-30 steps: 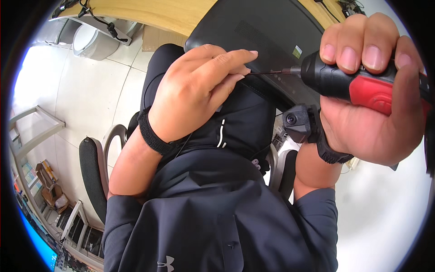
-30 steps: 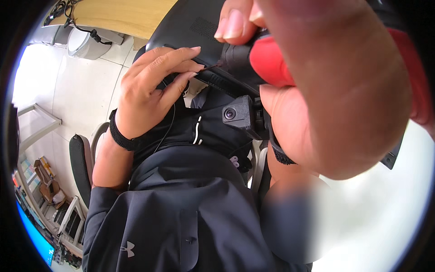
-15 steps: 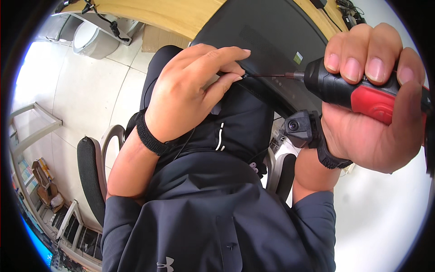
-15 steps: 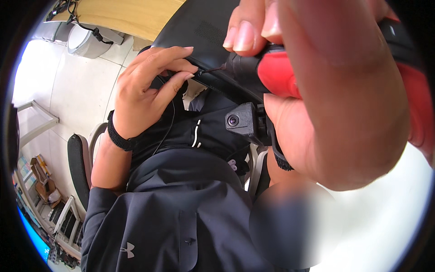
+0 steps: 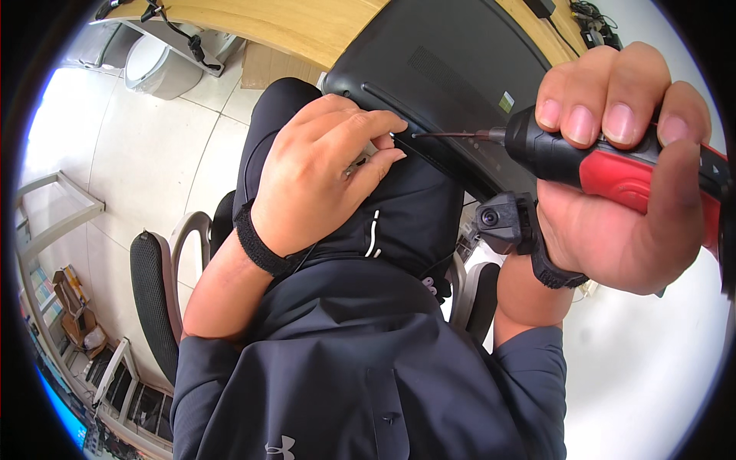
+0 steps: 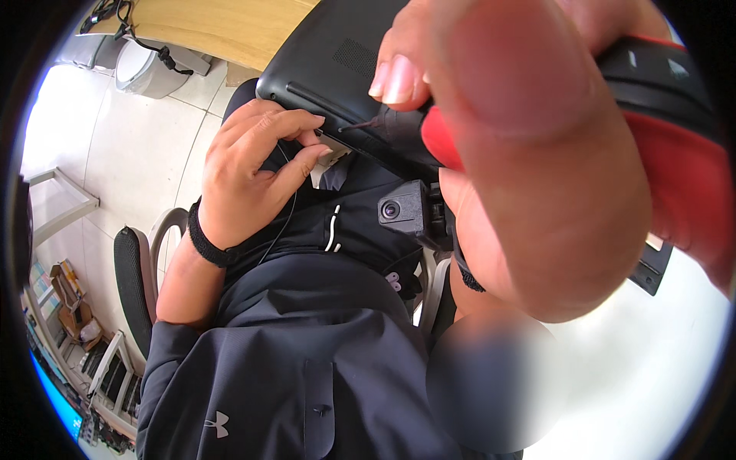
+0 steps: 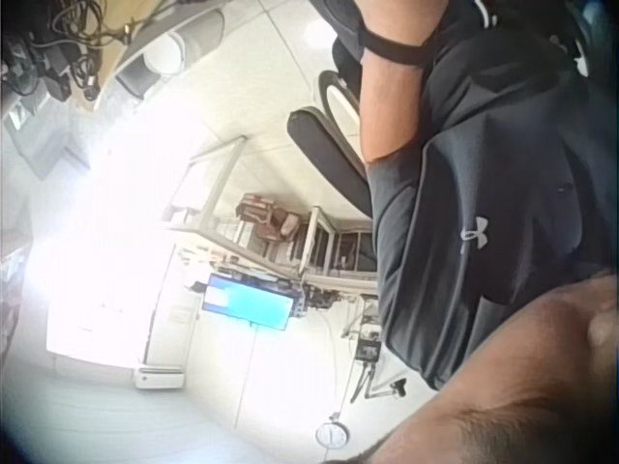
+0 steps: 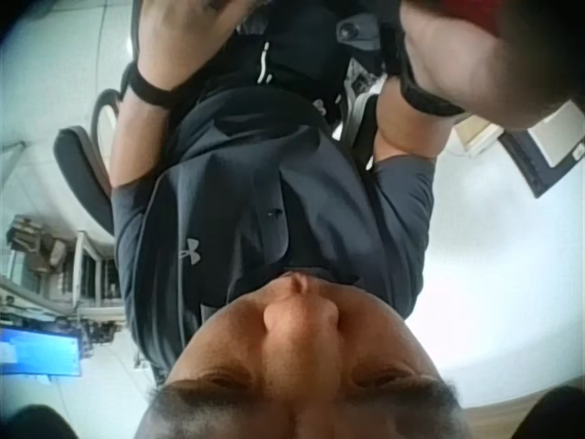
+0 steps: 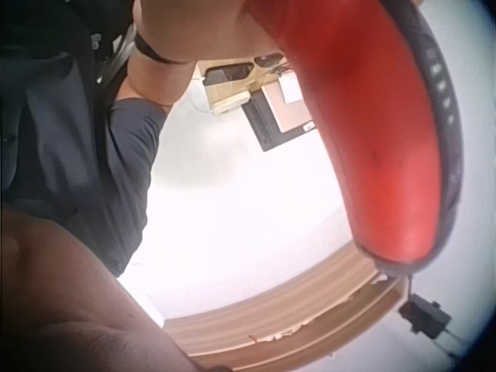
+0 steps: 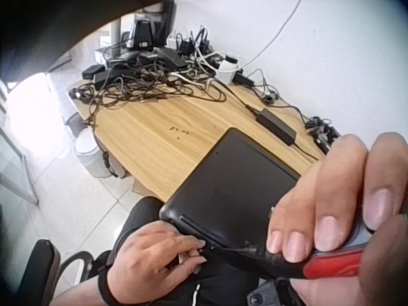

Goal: Removing and reattaching the outer casing screws of a laptop using an electric screwdriver.

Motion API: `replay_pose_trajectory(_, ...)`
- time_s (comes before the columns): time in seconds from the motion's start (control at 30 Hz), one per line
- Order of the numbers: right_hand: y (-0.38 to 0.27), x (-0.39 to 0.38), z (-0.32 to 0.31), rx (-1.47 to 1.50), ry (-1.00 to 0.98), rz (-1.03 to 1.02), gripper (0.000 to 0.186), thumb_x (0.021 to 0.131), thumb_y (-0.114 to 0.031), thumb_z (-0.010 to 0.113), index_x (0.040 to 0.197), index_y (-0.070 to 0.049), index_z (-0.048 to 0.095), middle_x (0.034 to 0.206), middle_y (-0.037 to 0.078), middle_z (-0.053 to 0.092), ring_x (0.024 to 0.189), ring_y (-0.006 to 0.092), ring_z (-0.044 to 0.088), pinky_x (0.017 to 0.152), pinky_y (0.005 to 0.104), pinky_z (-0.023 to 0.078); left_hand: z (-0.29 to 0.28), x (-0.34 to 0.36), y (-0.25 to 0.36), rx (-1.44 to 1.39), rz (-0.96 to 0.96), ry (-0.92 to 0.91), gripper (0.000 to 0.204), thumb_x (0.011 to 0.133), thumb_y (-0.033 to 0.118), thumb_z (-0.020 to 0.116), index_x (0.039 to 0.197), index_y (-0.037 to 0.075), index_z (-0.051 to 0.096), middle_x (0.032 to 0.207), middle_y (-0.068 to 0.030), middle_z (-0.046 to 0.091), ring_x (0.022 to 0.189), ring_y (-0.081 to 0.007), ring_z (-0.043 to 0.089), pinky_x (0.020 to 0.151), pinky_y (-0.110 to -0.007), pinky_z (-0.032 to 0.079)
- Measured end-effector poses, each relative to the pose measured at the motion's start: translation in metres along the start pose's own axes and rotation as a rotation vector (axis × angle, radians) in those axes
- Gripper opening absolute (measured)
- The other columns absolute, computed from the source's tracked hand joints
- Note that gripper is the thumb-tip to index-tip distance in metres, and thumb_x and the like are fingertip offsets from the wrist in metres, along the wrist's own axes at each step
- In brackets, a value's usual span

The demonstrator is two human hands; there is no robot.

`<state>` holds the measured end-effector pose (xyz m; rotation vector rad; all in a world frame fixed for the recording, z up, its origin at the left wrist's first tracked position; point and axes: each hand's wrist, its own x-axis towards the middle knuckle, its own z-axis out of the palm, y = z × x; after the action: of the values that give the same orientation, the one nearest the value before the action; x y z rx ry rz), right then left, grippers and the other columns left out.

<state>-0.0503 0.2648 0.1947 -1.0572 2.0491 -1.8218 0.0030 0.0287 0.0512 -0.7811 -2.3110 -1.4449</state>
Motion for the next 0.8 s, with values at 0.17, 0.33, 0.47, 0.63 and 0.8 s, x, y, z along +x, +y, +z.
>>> replay_pose_trajectory(0.17, -0.002, 0.002, 0.005, -0.014, -0.039, -0.007, 0.011, 0.1, -0.027, 0.053, 0.104, -0.016, 0.054, 0.097, 0.004, 0.054, 0.086, 0.0182, 0.056, 0.079, 0.0366, 0.045, 0.001, -0.001, -0.002, 0.005, 0.013, 0.005, 0.026, 0.079, 0.005, 0.079, 0.103, 0.005, 0.069, 0.08, -0.0045, 0.065, 0.08, -0.0266, 0.063, 0.075, -0.037, 0.052)
replay_pose_trajectory(0.33, -0.003, 0.002, 0.001, -0.03, -0.074, -0.014, 0.011, 0.101, -0.027, 0.052, 0.104, -0.016, 0.055, 0.097, 0.004, 0.054, 0.086, 0.0183, 0.056, 0.079, 0.0369, 0.045, -0.001, -0.001, 0.0, 0.005, 0.007, -0.014, 0.025, 0.079, 0.005, 0.079, 0.102, 0.005, 0.069, 0.081, -0.0045, 0.066, 0.08, -0.0265, 0.063, 0.075, -0.037, 0.052)
replay_pose_trajectory(0.47, -0.004, 0.006, 0.002, -0.057, -0.062, -0.011, 0.01, 0.101, -0.026, 0.051, 0.101, -0.016, 0.055, 0.095, 0.004, 0.055, 0.084, 0.0178, 0.057, 0.077, 0.0365, 0.046, -0.001, -0.003, -0.001, -0.019, -0.003, 0.006, 0.023, 0.08, 0.005, 0.078, 0.101, 0.005, 0.069, 0.082, -0.0048, 0.066, 0.081, -0.0266, 0.063, 0.076, -0.038, 0.052)
replay_pose_trajectory(0.63, -0.007, 0.011, 0.032, -0.021, 0.089, -0.096, 0.011, 0.101, -0.026, 0.051, 0.097, -0.016, 0.054, 0.092, 0.003, 0.054, 0.08, 0.0171, 0.057, 0.075, 0.0355, 0.046, -0.002, -0.001, -0.002, -0.025, -0.003, 0.019, 0.026, 0.076, -0.001, 0.082, 0.099, 0.002, 0.071, 0.082, -0.0062, 0.07, 0.081, -0.026, 0.066, 0.075, -0.035, 0.053)
replay_pose_trajectory(0.8, -0.014, 0.011, 0.043, -0.191, 0.152, -0.043, 0.013, 0.101, -0.025, 0.052, 0.095, -0.015, 0.052, 0.091, 0.003, 0.054, 0.078, 0.0168, 0.056, 0.073, 0.0348, 0.047, -0.004, -0.003, -0.004, -0.055, 0.016, 0.014, 0.022, 0.08, 0.004, 0.077, 0.101, 0.004, 0.069, 0.082, -0.0059, 0.067, 0.083, -0.0278, 0.064, 0.078, -0.039, 0.053)
